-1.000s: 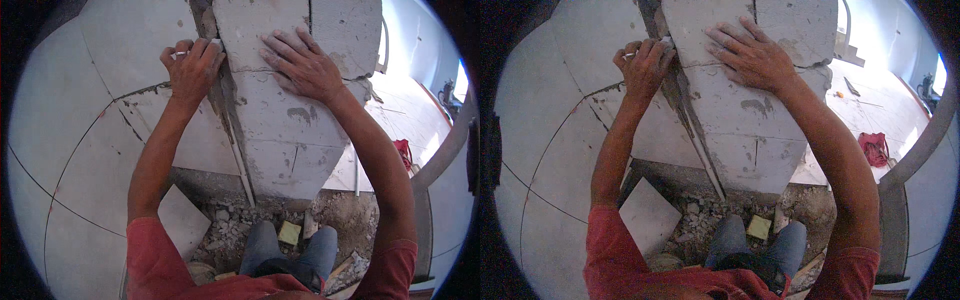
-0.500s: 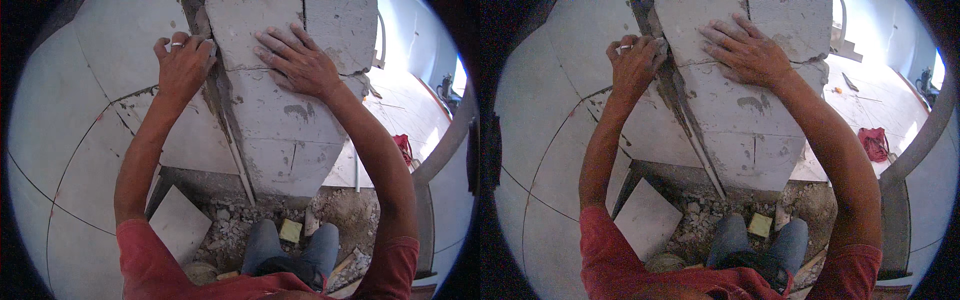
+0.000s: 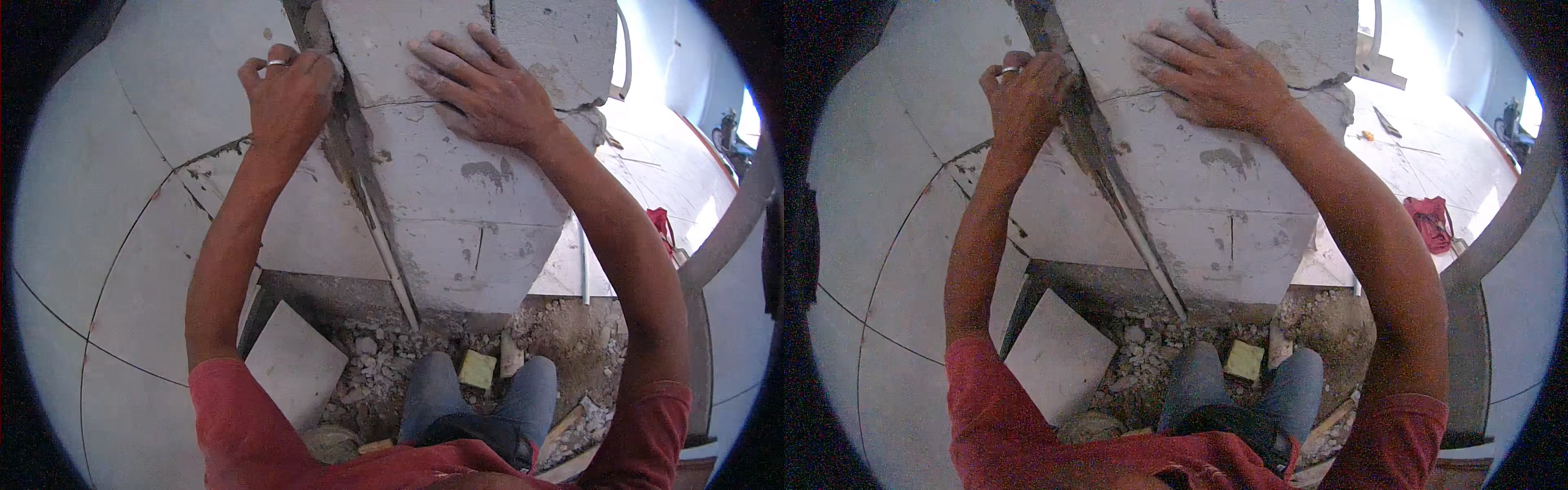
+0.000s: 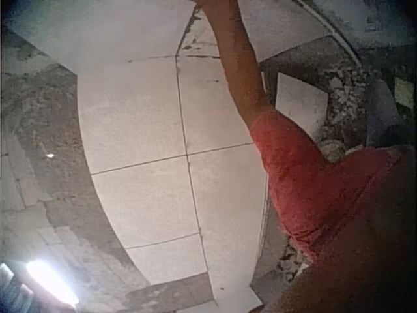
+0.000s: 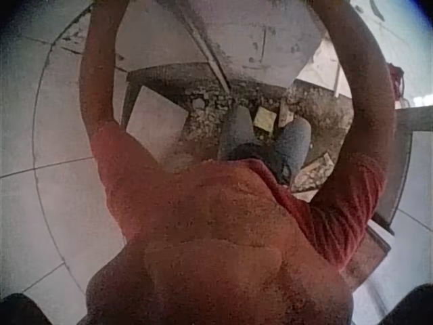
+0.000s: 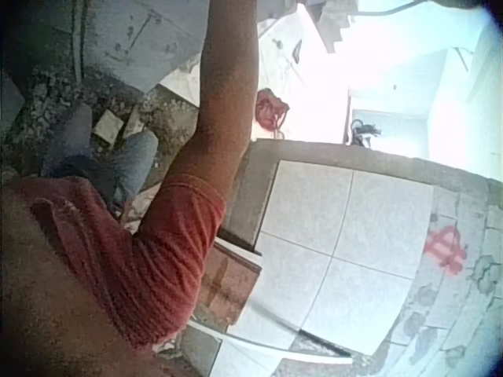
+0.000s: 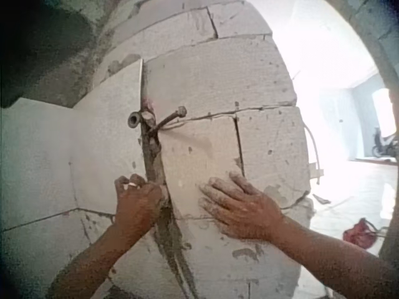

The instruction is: Applying grout or mortar to a wall gap between tiles using a trowel and smoothing it by hand.

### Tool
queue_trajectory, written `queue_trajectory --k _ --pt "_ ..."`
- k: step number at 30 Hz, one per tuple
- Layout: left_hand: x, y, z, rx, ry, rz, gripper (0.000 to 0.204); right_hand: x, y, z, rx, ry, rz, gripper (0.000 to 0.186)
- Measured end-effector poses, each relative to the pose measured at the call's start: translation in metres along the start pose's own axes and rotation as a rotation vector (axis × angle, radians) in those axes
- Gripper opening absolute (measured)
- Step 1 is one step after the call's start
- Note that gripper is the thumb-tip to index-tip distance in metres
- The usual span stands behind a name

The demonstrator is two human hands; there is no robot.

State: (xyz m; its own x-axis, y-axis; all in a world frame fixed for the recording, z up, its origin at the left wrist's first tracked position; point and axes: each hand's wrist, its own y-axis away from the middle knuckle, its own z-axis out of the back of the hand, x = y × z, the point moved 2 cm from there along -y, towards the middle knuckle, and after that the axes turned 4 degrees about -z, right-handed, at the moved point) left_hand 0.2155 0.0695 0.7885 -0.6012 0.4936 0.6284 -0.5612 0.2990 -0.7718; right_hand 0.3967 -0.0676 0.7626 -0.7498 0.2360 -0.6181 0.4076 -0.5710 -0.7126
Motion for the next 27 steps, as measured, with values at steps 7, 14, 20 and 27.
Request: queue_trajectory --k 7,14,20,27 --pt "-0.007 -0.012 0.001 0.058 -0.026 0.009 0.006 -0.008 0.0 -0.005 -0.037 -0.049 0.039 0.049" --pt "-0.007 -0.01 0.004 -0.016 -0.048 -0.023 0.004 -0.013 0.004 -0.004 -0.002 -0.02 0.055 0.05" --pt "-0.001 -0.006 0.007 0.091 -0.016 0.01 0.004 -0.007 0.003 -0.004 -0.009 -0.09 0.06 0.048" --pt "0.008 -0.016 0.004 0.198 0.005 0.012 0.004 -0.011 0.0 -0.003 -0.011 -0.092 0.047 0.05"
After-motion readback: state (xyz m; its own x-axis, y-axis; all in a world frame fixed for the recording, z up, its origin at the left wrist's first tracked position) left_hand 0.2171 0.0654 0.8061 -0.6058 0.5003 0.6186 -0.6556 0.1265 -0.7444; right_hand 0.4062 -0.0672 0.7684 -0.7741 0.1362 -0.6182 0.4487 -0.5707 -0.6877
